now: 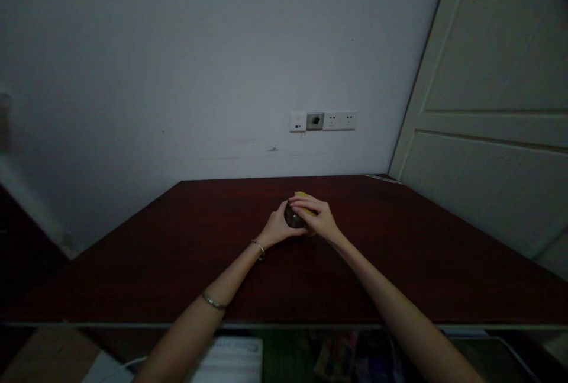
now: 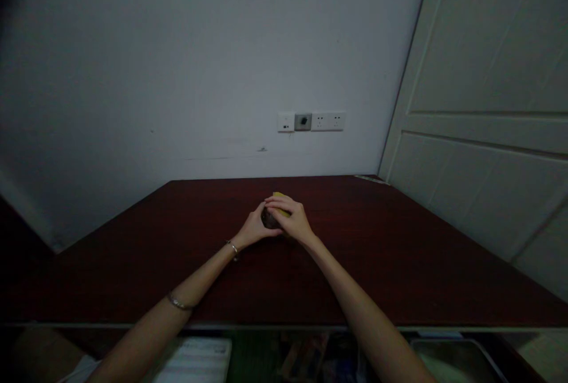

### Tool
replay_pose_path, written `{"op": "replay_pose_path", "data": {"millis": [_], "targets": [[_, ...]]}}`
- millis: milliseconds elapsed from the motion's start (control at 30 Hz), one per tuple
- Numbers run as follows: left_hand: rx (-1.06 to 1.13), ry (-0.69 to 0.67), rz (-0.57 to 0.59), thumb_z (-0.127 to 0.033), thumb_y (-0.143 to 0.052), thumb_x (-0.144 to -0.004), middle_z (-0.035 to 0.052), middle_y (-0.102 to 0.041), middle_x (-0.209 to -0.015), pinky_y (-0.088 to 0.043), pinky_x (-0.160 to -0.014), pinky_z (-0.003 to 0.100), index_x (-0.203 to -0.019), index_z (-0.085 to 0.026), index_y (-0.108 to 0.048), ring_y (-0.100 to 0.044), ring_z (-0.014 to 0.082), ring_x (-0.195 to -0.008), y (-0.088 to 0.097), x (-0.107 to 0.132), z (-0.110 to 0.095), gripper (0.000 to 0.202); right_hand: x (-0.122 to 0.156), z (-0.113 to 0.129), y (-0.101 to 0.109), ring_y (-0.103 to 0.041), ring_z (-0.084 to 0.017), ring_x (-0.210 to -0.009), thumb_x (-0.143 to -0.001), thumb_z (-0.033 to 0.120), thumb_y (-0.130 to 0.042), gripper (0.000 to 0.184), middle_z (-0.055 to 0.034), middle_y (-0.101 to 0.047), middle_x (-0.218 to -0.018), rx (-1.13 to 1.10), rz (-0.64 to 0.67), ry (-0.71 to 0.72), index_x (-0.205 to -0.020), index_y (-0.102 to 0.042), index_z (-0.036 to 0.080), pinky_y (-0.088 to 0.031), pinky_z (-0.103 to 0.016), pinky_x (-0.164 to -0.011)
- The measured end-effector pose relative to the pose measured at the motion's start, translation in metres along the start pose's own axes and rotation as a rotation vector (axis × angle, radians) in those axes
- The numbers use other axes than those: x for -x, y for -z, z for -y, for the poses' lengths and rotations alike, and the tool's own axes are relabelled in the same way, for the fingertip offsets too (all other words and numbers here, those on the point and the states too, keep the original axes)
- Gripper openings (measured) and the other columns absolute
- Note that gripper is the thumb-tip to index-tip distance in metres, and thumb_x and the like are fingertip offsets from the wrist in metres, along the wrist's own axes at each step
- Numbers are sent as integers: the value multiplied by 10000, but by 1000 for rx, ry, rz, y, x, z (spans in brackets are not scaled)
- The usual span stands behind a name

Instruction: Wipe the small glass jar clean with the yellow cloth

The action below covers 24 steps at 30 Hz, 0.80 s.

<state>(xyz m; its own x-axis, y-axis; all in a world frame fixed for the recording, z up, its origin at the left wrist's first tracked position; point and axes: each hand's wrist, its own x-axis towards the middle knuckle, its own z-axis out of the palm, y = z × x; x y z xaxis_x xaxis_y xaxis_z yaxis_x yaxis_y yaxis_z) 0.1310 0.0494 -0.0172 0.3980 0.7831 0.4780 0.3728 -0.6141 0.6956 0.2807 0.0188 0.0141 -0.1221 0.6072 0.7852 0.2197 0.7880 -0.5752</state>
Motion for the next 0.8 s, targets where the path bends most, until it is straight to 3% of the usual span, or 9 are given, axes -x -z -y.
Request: {"op": "replay_pose_path", "data": {"millis": [133, 300, 400, 667, 800], "targets": [[69, -34, -27, -414, -771, -526, 94, -588, -1131, -445, -878, 343, -1219, -156, -419, -571, 227, -1008, -1, -1, 1, 819, -1, 2, 0, -602, -197, -970, -770, 245, -610, 131, -37, -686, -979, 3, 23, 39, -850, -715, 250, -421, -408, -954], [149, -84, -20, -387, -797, -503, 100, -582, -1130, -430, -900, 345, -1198, -150, -443, -553, 237, -1025, 0, -1, 0, 816, -5, -8, 3, -602, -209, -994, -766, 313, -610, 167, -49, -686, -996, -148, -97, -144, -867, -713, 230, -437, -386, -938], [222, -62, -19, -360, -804, -501, 97, -588, -1114, -428, -899, 349, -1188, -153, -455, -553, 236, -1016, -2, -2, 2, 797, -6, -12, 6, -599, -218, -1008, -746, 346, -627, 200, -53, -687, -1003, -213, -100, -217, -873, -712, 218, -429, -388, -948], [598, 121, -27, -355, -762, -567, 91, -630, -1005, -452, -836, 330, -1045, -108, -533, -592, 198, -893, -6, -7, -3, 585, -3, -4, 5, -576, -214, -1048, -754, 280, -634, 124, -46, -669, -1048, -210, -34, -75, -837, -721, 251, -414, -393, -962], [666, 154, -16, -359, -771, -546, 88, -636, -990, -464, -803, 325, -1033, -111, -536, -598, 200, -875, -5, -6, -8, 595, -3, -6, 4, -583, -210, -1034, -763, 285, -624, 136, -48, -661, -1068, -198, -46, -103, -858, -717, 252, -429, -388, -947]]}}
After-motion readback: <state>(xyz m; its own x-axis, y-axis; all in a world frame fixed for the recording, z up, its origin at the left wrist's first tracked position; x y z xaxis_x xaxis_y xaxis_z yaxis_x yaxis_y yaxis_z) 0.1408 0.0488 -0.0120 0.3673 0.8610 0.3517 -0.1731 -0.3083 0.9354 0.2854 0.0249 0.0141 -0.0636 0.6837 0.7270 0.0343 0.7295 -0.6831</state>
